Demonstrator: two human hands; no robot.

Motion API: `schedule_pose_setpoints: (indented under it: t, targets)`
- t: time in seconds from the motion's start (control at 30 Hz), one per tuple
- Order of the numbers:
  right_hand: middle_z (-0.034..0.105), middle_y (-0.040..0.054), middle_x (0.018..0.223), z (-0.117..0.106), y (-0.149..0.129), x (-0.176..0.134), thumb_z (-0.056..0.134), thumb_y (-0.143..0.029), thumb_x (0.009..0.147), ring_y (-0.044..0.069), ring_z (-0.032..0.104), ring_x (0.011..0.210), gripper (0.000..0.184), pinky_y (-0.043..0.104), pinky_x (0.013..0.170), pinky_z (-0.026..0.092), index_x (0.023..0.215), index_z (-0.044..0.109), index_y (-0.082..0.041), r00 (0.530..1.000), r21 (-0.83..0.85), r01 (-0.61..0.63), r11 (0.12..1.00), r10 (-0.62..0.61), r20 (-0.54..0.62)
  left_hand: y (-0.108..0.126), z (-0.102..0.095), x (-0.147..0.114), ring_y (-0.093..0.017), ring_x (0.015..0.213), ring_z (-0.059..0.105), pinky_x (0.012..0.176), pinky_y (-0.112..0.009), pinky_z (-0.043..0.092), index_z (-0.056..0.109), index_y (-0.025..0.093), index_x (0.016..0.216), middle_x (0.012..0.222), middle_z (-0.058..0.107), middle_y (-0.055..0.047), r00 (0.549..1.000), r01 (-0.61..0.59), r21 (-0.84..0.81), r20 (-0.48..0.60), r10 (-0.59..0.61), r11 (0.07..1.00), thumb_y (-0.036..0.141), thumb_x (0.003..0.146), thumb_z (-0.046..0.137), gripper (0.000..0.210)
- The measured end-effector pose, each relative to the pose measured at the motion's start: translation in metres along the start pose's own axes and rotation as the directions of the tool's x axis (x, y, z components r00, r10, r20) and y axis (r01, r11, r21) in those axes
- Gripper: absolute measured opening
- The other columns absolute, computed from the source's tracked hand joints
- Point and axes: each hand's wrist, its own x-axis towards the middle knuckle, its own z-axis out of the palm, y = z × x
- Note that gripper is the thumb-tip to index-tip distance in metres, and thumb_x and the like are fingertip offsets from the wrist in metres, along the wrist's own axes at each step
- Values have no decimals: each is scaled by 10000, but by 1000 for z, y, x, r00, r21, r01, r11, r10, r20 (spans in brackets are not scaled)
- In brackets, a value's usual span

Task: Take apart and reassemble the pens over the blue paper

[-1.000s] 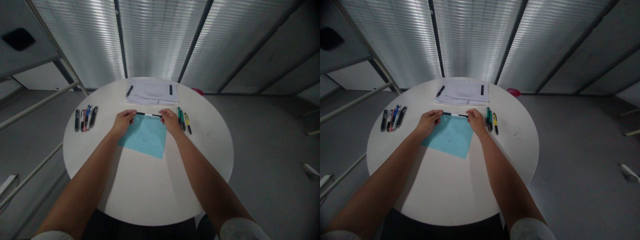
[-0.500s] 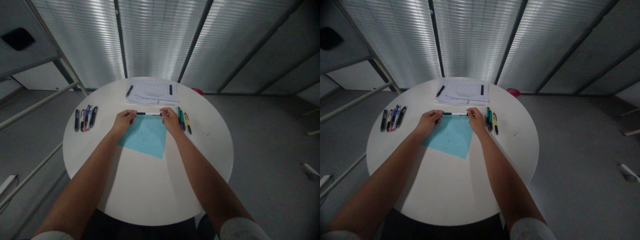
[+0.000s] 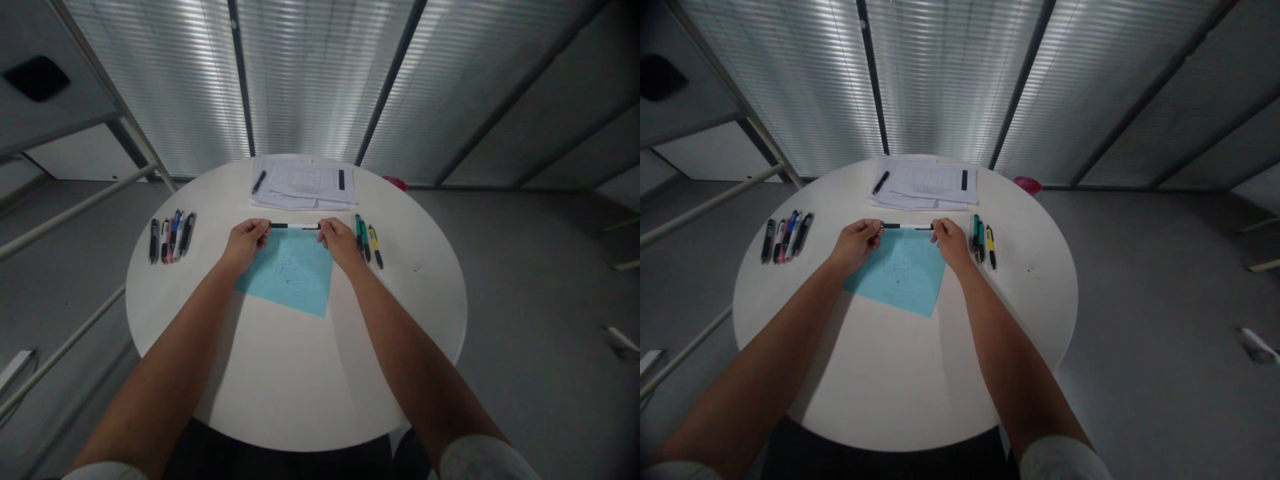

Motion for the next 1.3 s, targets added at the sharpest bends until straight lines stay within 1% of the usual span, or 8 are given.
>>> schedule_pose_setpoints:
  t: [0.13,0.37,0.53,0.63,0.83,0.97,1.13,1.3]
  targets:
    - [588,-27,597,0,0,0,458,-524,908,106,477,515,369,236,510,352,742,559,-210,1000,2,6,1000,-7,18,0,1,-1,-65,511,470,471,-226,344,673,123,767,709,609,-30,1000,-13,24,-5,13,1000,247,695,756,166]
    - [587,-26,617,2,3,1,547,-452,850,107,459,518,262,246,508,341,767,584,-206,1000,49,-9,999,9,7,-2,0,0,-63,511,467,477,-232,349,673,134,752,726,624,-42,1000,-27,57,13,26,998,255,698,758,157]
    - [589,-24,636,3,2,1,569,-420,815,113,485,556,219,255,559,379,803,602,-204,1000,73,-10,997,10,10,0,0,0,-59,509,464,474,-231,352,668,130,776,733,616,-35,1000,-3,28,2,3,1000,274,696,765,191]
    - [591,-22,643,3,2,1,576,-397,799,121,506,585,203,264,588,395,813,622,-200,1000,56,-13,998,12,25,1,0,0,-59,514,465,475,-228,353,666,130,794,724,605,-26,1000,19,-12,-8,-19,1000,259,689,766,194]
    - [609,-6,710,1,5,1,587,-355,773,136,526,657,183,275,622,413,834,656,-197,999,48,21,999,-23,46,1,-1,1,-61,510,461,474,-225,343,641,134,730,690,587,-19,1000,8,-5,4,-8,1000,229,690,757,155]
    - [633,5,780,2,8,2,605,-320,754,136,531,676,174,288,656,428,865,668,-200,998,-8,48,999,-48,27,1,-1,1,-62,506,463,471,-225,340,639,135,725,684,585,-16,1000,6,-10,6,-6,1000,211,683,749,141]
    - [646,11,833,3,7,1,609,-315,772,127,516,643,180,296,662,428,903,664,-204,998,-79,65,995,-63,32,-4,-2,3,-66,497,473,471,-229,354,642,129,730,682,592,-23,999,-10,12,-33,11,1000,232,682,750,157]
    - [625,-9,815,3,5,-1,660,-281,729,134,529,672,164,287,668,422,872,612,-217,996,-105,80,991,-74,59,-9,-5,7,-76,499,482,471,-235,365,645,123,689,648,588,-37,998,-42,86,-38,45,995,239,686,745,153]
